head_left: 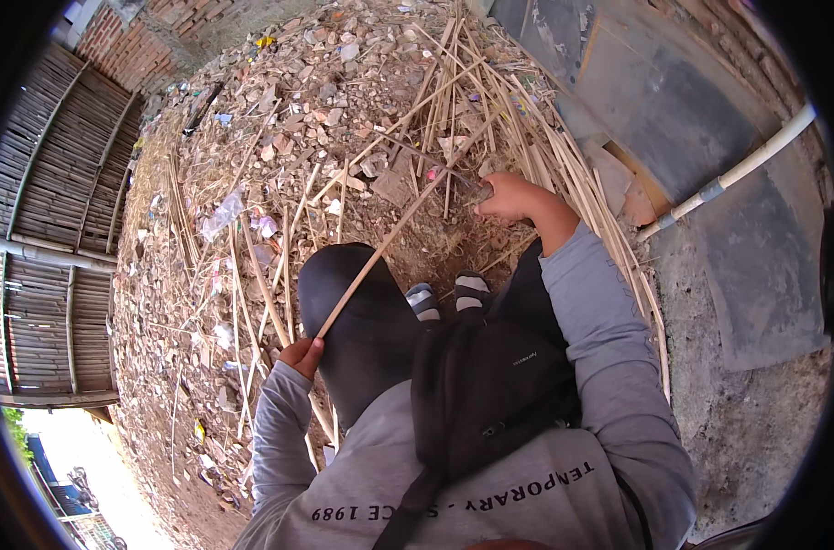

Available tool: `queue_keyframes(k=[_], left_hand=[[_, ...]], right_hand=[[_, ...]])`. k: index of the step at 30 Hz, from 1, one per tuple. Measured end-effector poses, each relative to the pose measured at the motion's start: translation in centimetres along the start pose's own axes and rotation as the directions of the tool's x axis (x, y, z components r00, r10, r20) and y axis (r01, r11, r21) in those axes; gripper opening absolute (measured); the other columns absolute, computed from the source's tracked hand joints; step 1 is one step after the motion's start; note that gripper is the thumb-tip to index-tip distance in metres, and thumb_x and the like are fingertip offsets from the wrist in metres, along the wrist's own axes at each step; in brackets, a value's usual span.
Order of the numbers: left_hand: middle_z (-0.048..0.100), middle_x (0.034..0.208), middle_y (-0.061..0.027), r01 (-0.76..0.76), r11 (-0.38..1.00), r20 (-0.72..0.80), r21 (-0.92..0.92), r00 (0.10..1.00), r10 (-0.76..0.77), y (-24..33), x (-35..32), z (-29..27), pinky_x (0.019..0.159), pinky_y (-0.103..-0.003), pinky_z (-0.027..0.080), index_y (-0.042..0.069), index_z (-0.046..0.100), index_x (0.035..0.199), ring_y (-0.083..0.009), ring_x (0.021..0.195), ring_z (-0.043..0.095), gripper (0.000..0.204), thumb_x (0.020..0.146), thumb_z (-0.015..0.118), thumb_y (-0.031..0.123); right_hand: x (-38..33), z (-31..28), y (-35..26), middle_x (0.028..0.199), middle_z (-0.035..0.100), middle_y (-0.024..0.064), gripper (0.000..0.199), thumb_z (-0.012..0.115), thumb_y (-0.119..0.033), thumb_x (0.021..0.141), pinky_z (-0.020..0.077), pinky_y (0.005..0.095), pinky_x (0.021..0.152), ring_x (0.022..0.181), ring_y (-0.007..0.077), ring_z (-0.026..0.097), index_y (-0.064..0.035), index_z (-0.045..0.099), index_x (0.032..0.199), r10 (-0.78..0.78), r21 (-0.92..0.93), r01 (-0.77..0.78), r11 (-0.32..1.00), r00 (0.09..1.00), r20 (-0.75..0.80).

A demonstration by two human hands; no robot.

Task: The person strips thin layers from a bamboo pole using a knife, holding the bamboo in one hand and the tool in the other while seated outdoors.

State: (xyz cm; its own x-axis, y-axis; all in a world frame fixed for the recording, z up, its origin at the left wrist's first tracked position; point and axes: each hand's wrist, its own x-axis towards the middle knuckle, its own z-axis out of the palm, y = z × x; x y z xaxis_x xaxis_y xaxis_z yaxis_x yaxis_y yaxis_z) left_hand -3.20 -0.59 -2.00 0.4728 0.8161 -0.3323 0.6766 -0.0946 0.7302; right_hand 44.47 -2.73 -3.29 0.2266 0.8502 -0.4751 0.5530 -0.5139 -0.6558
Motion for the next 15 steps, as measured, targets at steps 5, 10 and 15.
queue_keyframes(k=[5,10,15], left_hand=[[0.047,0.062,0.0,0.05,0.999,-0.003,0.005,0.999,-0.05,-0.6,0.3,-0.2,0.058,-0.031,0.038,0.0,0.058,0.076,-0.0104,0.062,0.042,0.052,0.096,0.047,0.047],[0.048,0.065,0.004,0.073,0.994,0.06,-0.084,0.996,-0.068,-2.7,0.8,-0.2,0.058,-0.027,0.037,0.0,0.059,0.078,-0.0075,0.064,0.042,0.052,0.097,0.046,0.047],[0.048,0.065,0.0038,0.06,0.997,0.047,-0.058,0.997,-0.057,-1.3,0.4,-0.3,0.059,-0.027,0.037,0.0,0.059,0.078,-0.0073,0.065,0.042,0.051,0.097,0.047,0.046]], right_hand=[[-0.6,1.5,-0.4,0.093,0.066,0.0182,0.053,0.074,-0.031,0.072,0.0496,0.0401,0.074,0.083,0.0319,0.065,0.0019,0.06,0.111,-0.19,-0.244,0.176,0.954,0.981,-0.035],[-1.3,2.4,-2.0,0.088,0.065,0.0181,0.055,0.074,-0.033,0.073,0.0488,0.04,0.074,0.086,0.0306,0.063,0.0025,0.057,0.112,-0.293,-0.251,0.348,0.903,0.928,0.231],[-0.1,0.6,-0.4,0.094,0.066,0.0177,0.054,0.074,-0.031,0.072,0.0509,0.0389,0.071,0.083,0.029,0.066,0.0,0.059,0.114,-0.138,-0.096,0.141,0.985,0.989,0.044]])
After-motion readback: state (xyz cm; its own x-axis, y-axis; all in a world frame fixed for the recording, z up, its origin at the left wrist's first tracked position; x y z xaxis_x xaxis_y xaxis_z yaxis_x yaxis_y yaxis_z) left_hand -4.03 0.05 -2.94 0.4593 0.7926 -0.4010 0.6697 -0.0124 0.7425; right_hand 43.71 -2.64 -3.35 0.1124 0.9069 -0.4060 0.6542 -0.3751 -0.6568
